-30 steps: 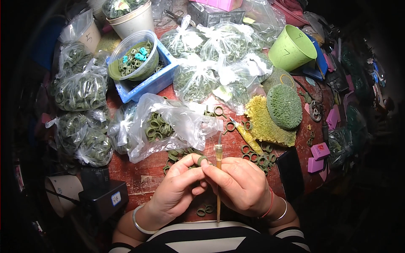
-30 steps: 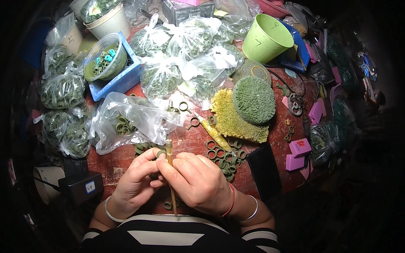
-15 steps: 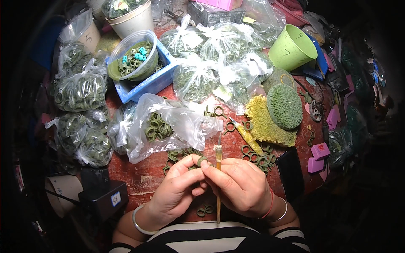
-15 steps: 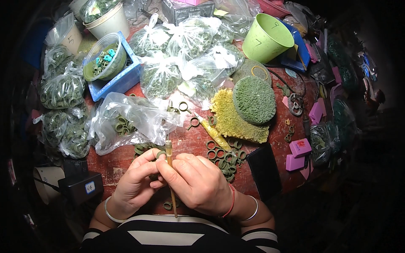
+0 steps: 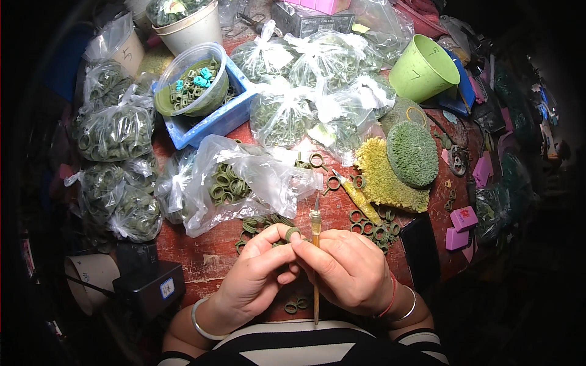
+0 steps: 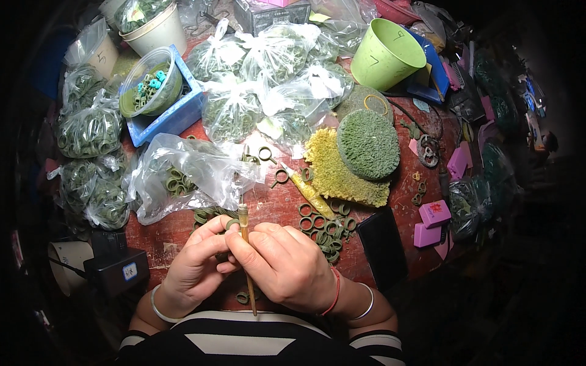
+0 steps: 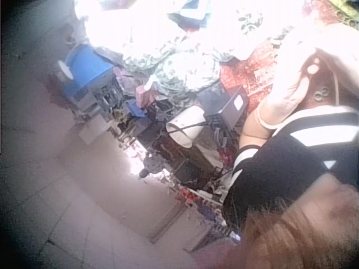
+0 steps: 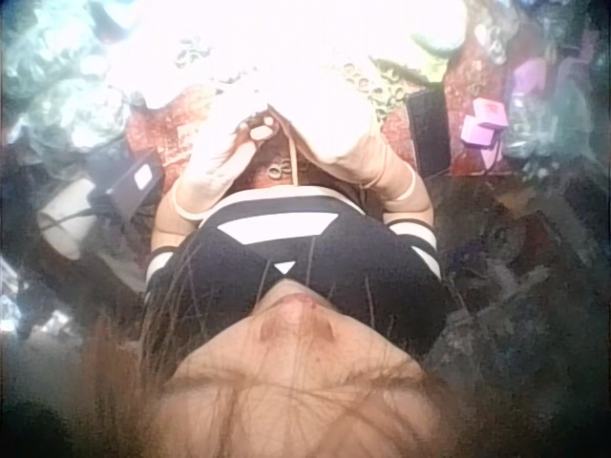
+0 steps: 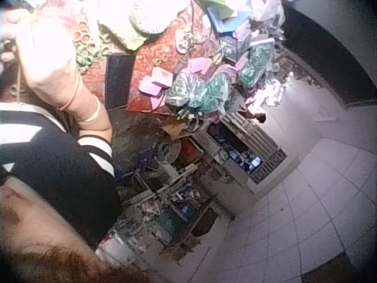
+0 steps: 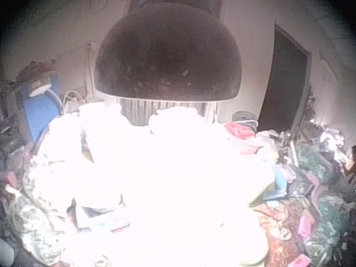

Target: The person uses a wooden-handled tool to carve or shape small green wax-like ring objects, working through a pile of the items on a cluttered table.

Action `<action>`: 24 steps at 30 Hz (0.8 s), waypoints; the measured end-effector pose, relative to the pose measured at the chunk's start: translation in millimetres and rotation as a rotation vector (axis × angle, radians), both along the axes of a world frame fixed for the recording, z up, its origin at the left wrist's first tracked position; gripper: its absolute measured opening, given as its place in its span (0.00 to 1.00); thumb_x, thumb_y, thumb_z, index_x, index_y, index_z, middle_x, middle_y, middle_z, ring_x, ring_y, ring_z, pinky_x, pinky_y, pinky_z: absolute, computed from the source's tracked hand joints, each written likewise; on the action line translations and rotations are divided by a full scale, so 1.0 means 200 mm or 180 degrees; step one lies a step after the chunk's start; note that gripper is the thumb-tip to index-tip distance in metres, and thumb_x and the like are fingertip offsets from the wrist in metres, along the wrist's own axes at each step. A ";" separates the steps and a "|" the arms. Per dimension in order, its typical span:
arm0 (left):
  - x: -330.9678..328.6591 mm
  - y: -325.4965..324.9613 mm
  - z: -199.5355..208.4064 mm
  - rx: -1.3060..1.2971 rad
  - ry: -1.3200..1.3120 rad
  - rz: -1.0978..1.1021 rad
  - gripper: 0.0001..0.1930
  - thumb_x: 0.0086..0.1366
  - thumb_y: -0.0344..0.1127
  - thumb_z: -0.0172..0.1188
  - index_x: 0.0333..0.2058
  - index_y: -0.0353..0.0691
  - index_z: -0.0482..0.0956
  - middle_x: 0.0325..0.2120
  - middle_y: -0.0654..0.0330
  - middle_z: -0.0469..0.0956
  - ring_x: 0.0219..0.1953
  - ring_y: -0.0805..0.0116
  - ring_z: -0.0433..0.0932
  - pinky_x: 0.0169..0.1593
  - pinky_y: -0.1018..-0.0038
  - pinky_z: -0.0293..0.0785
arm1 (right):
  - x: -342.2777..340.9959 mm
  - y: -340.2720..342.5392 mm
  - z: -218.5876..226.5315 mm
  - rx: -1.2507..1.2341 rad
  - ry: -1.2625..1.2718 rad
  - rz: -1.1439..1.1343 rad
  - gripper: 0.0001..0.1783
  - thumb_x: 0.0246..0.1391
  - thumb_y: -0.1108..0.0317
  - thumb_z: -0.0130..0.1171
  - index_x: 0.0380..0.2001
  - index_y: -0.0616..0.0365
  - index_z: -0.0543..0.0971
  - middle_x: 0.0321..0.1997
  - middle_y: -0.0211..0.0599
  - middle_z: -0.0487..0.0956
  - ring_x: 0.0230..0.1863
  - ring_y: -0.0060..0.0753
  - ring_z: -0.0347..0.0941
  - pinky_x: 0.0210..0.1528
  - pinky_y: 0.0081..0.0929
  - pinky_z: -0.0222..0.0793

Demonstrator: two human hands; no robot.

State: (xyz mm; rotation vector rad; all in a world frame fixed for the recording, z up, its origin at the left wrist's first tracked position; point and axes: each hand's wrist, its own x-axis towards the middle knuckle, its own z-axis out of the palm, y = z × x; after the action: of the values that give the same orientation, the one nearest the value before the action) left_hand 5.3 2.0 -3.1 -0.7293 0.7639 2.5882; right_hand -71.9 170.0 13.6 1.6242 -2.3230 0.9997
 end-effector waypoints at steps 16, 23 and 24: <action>0.00 0.00 0.00 -0.0014 0.0007 0.0004 0.04 0.68 0.29 0.54 0.40 0.40 0.70 0.28 0.66 0.71 0.28 0.83 0.67 0.29 0.85 0.61 | 0.00 0.00 0.00 0.0057 -0.0060 0.0023 0.23 0.48 0.68 0.58 0.47 0.70 0.76 0.34 0.39 0.74 0.36 0.37 0.76 0.37 0.28 0.73; 0.00 0.00 0.00 0.0003 0.0023 0.0003 0.04 0.68 0.30 0.55 0.39 0.40 0.70 0.28 0.67 0.71 0.28 0.83 0.67 0.29 0.85 0.61 | 0.00 0.01 0.00 0.0079 -0.0043 0.0022 0.23 0.48 0.67 0.58 0.47 0.70 0.76 0.33 0.39 0.74 0.36 0.37 0.75 0.36 0.28 0.73; 0.00 0.00 0.00 0.0008 0.0012 0.0013 0.04 0.68 0.30 0.55 0.39 0.40 0.70 0.28 0.67 0.71 0.28 0.83 0.67 0.29 0.85 0.61 | 0.00 0.01 0.00 0.0074 -0.0041 0.0019 0.23 0.48 0.68 0.58 0.47 0.70 0.76 0.33 0.39 0.74 0.36 0.37 0.75 0.36 0.28 0.73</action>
State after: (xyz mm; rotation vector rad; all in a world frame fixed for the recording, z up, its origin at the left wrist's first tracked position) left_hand 5.2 2.7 -2.3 -0.7262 0.7607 2.5945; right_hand -71.3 171.2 13.5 1.6390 -2.3481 0.9911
